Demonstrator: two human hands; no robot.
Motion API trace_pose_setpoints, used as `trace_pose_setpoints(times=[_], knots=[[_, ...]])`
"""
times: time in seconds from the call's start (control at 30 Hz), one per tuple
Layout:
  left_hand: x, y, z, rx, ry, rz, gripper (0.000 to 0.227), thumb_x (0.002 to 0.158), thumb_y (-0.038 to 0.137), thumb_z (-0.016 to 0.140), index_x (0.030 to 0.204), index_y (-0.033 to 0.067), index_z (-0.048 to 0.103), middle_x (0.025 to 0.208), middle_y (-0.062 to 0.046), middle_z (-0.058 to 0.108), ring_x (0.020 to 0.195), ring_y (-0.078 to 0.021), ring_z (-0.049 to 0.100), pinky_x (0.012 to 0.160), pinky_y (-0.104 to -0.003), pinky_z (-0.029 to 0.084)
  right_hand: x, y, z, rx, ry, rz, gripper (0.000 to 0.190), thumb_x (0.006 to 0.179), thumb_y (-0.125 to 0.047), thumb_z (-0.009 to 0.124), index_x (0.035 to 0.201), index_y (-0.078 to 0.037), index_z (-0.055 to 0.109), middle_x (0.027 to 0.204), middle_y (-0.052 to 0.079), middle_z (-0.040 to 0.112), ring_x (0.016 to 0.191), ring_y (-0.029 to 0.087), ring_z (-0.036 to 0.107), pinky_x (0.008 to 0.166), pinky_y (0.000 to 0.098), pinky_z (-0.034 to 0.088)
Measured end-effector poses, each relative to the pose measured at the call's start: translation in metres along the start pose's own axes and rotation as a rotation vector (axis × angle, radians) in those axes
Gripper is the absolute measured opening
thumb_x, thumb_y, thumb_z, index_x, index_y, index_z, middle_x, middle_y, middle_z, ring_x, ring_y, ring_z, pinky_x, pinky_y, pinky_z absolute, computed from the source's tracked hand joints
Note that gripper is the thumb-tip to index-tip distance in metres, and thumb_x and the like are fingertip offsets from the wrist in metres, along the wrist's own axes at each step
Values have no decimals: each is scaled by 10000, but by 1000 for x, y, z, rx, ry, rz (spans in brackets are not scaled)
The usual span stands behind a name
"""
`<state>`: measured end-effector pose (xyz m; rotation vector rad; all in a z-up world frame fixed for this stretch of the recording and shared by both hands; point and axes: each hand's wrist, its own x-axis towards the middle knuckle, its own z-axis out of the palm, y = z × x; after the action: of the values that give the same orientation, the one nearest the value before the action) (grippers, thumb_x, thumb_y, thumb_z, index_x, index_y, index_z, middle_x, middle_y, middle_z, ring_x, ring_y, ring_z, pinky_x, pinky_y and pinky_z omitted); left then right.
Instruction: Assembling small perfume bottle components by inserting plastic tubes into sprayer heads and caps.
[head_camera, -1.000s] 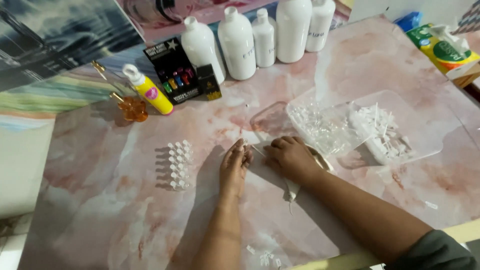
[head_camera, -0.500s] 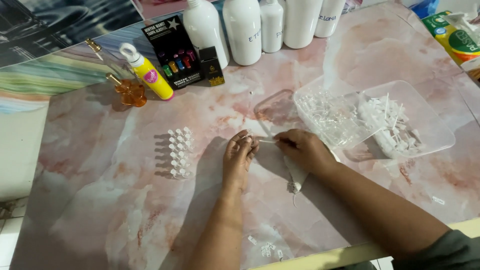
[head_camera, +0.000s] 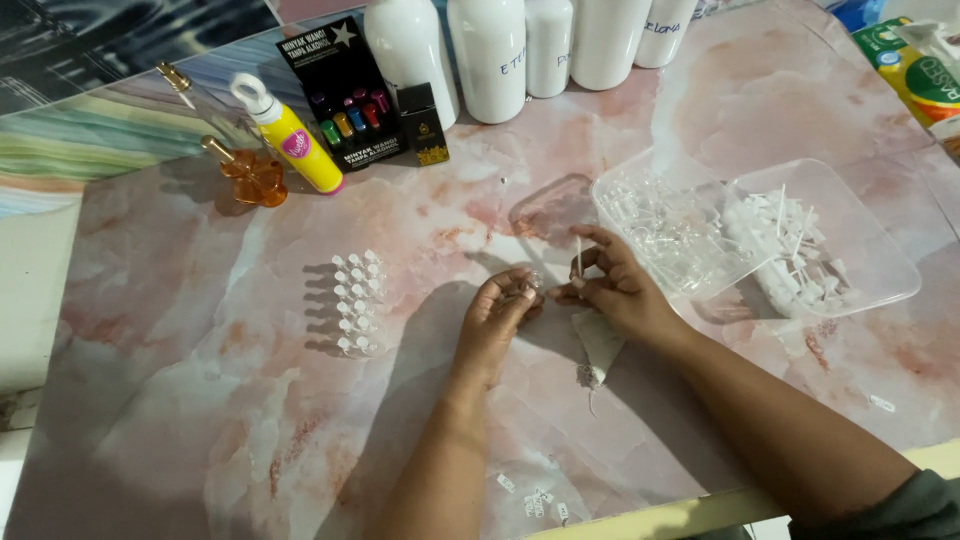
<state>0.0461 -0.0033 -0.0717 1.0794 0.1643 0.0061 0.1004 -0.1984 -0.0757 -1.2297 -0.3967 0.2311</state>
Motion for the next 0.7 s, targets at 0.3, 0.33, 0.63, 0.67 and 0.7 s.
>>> trace_pose_setpoints(times=[0.3, 0.33, 0.63, 0.67, 0.7], knots=[[-2, -1, -3, 195, -28, 21, 376, 896, 96, 771, 1255, 50, 668, 1046, -69, 626, 1001, -157, 669, 903, -322, 607, -2, -21, 12, -223, 253, 3, 288, 885, 10, 774, 1146, 30, 652, 794, 133, 704, 758, 198, 735, 617, 252, 589], [-3, 0, -3, 195, -28, 19, 376, 896, 96, 771, 1255, 50, 668, 1046, -69, 626, 1001, -157, 669, 903, -322, 607, 0, -19, 8, -223, 255, 4, 288, 885, 10, 774, 1146, 30, 652, 794, 133, 704, 758, 198, 735, 617, 252, 589], [-6, 6, 1, 303, -51, 50, 340, 903, 98, 751, 1236, 66, 690, 1058, -49, 673, 998, -107, 658, 944, -292, 565, -9, -16, 14, -296, 301, -202, 260, 898, 10, 774, 1126, 24, 652, 804, 169, 727, 726, 214, 743, 644, 306, 619], [-6, 7, 2, 315, -57, 43, 334, 905, 93, 747, 1233, 69, 695, 1052, -55, 678, 993, -113, 667, 945, -295, 567, -12, -20, 19, -351, 307, -287, 250, 899, 34, 764, 1123, 43, 653, 849, 189, 743, 758, 220, 758, 678, 313, 625], [-8, 8, 2, 327, -61, 34, 328, 906, 89, 743, 1231, 71, 699, 1047, -61, 683, 989, -118, 675, 947, -299, 569, -16, -24, 24, -406, 311, -369, 241, 900, 59, 754, 1119, 61, 654, 894, 209, 760, 790, 225, 774, 712, 321, 631]])
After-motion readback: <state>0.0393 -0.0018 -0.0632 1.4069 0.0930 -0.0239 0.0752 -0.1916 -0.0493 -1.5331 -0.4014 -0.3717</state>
